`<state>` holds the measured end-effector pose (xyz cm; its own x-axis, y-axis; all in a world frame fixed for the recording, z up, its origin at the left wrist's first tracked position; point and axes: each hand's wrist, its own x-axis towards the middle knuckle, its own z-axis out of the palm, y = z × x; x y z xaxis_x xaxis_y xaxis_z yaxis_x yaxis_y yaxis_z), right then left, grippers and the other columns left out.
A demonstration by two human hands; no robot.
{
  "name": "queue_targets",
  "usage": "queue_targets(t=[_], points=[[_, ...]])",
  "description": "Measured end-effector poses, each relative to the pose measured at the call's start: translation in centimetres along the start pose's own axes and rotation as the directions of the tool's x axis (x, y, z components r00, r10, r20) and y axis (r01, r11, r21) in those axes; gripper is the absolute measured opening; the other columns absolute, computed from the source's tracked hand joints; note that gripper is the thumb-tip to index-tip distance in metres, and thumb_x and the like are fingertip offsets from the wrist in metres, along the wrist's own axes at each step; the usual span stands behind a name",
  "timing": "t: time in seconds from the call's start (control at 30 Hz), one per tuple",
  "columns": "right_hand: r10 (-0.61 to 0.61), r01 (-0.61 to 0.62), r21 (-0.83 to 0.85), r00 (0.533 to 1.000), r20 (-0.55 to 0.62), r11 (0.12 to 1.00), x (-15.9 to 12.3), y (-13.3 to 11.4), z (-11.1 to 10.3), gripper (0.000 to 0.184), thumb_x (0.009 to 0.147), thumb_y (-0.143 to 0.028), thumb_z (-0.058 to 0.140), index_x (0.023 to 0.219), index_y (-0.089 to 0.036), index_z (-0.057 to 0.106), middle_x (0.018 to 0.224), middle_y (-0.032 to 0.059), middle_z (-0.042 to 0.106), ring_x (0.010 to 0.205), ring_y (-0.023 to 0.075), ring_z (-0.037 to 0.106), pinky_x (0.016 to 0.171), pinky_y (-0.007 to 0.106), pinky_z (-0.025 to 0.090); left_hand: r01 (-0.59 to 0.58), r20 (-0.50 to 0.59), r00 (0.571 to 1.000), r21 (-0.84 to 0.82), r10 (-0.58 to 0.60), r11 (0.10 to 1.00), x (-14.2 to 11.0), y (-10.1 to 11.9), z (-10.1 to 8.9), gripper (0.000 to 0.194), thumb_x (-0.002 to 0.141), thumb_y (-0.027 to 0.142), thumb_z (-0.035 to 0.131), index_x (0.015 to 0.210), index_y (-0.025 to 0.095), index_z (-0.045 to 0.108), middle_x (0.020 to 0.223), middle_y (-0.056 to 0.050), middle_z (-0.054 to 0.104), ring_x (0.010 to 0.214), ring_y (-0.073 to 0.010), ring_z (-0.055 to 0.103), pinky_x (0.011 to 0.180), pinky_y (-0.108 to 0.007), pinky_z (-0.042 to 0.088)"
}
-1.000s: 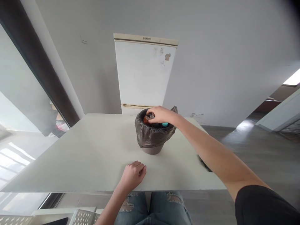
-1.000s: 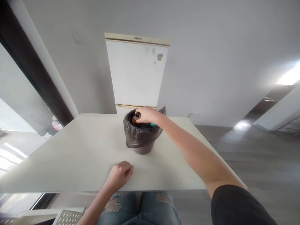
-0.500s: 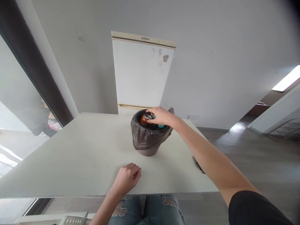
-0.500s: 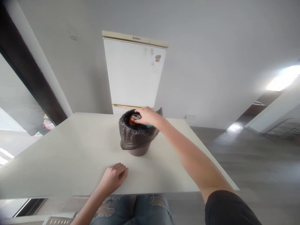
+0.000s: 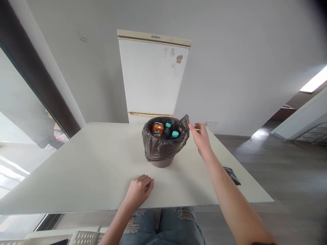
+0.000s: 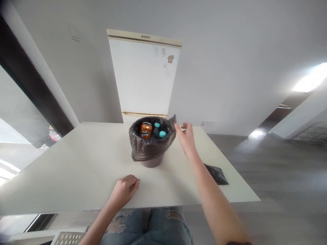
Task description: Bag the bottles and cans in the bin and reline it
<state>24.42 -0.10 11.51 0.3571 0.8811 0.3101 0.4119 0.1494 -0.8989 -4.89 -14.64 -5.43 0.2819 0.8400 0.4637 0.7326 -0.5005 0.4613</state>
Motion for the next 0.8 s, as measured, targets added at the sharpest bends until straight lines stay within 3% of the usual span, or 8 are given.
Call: queue_targets(t=[0.07,0.17,0.3,0.37,0.43,0.63,0.73,0.8], points=[[0.144,-0.161,0.132,0.981,0.13,0.978,-0.4,1.1,0.0,0.054,0.084,-0.077,0.063,0.099,-0.024,0.062,0.112,0.0082,0.067,0.089,0.0219,0.061,0.067,0.032,0.045,0.13,-0.016,0.991,-0.11,-0.132,0.985,0.1,0.0,-0.3,0.045,0.107,0.034,0.042,0.066,0.021,0.055,0.065,-0.002,0.06,0.06,-0.0144,0.054,0.06,-0.027,0.036],[0.126,-0.197,0.26,0.956,0.265,0.945,-0.8,1.1,0.1,0.055,0.086,-0.078,0.061,0.084,-0.024,0.06,0.097,0.0045,0.066,0.08,0.0181,0.056,0.061,0.029,0.04,0.381,-0.047,0.909,-0.308,-0.414,0.872,0.5,0.4,-0.8,0.052,0.105,0.051,0.044,0.065,0.02,0.06,0.065,-0.004,0.064,0.057,-0.0147,0.054,0.059,-0.027,0.039],[0.059,-0.14,0.277,0.959,0.279,0.951,-1.6,0.2,0.7,0.051,0.083,-0.074,0.07,0.081,-0.023,0.062,0.084,0.0009,0.063,0.075,0.0165,0.05,0.061,0.028,0.036,0.514,0.164,0.781,-0.717,-0.603,0.471,1.9,1.5,-1.4,0.063,0.098,0.074,0.044,0.089,0.018,0.072,0.089,-0.013,0.076,0.078,-0.0225,0.068,0.059,-0.029,0.048],[0.018,-0.101,0.32,0.967,0.254,0.942,-2.2,0.0,1.0,0.048,0.083,-0.069,0.073,0.081,-0.022,0.065,0.08,0.0003,0.062,0.072,0.0162,0.049,0.061,0.029,0.036,0.483,0.268,0.771,-0.837,-0.577,0.257,3.2,2.0,-1.8,0.067,0.094,0.077,0.049,0.107,0.016,0.073,0.107,-0.017,0.076,0.091,-0.0256,0.07,0.064,-0.032,0.054],[-0.02,-0.057,0.403,0.982,0.186,0.913,-2.9,-0.1,1.2,0.043,0.085,-0.064,0.074,0.081,-0.022,0.066,0.079,0.0001,0.061,0.072,0.0165,0.049,0.063,0.029,0.038,0.432,0.283,0.777,-0.89,-0.561,0.149,4.6,2.2,-2.2,0.06,0.092,0.072,0.06,0.11,0.016,0.073,0.112,-0.017,0.075,0.094,-0.0244,0.069,0.069,-0.032,0.055],[0.102,-0.168,0.642,0.985,0.139,0.749,-5.5,-0.3,0.9,0.026,0.086,-0.05,0.078,0.087,-0.025,0.071,0.093,0.0029,0.069,0.081,0.0194,0.059,0.066,0.031,0.046,0.156,0.064,0.773,-0.984,-0.631,0.091,7.9,1.1,-4.6,0.028,0.086,0.042,0.081,0.085,0.017,0.069,0.084,-0.001,0.06,0.07,-0.0106,0.054,0.062,-0.024,0.047],[0.082,-0.172,0.745,0.984,0.156,0.645,-6.9,-0.8,0.5,0.016,0.087,-0.041,0.078,0.095,-0.027,0.074,0.105,0.0038,0.072,0.093,0.0211,0.063,0.074,0.033,0.05,0.011,-0.066,0.721,-0.994,-0.69,0.107,9.5,0.4,-7.9,0.025,0.083,0.036,0.083,0.083,0.017,0.067,0.082,0.001,0.057,0.068,-0.0095,0.052,0.061,-0.024,0.048],[0.047,-0.173,0.777,0.982,0.182,0.605,-7.9,-0.9,0.2,0.011,0.087,-0.036,0.077,0.094,-0.028,0.074,0.106,0.0039,0.072,0.095,0.0221,0.064,0.078,0.036,0.052,-0.055,-0.15,0.727,-0.985,-0.67,0.162,10.6,0.2,-10.4,0.024,0.085,0.034,0.082,0.083,0.017,0.065,0.081,0.001,0.057,0.067,-0.0098,0.053,0.062,-0.024,0.049]])
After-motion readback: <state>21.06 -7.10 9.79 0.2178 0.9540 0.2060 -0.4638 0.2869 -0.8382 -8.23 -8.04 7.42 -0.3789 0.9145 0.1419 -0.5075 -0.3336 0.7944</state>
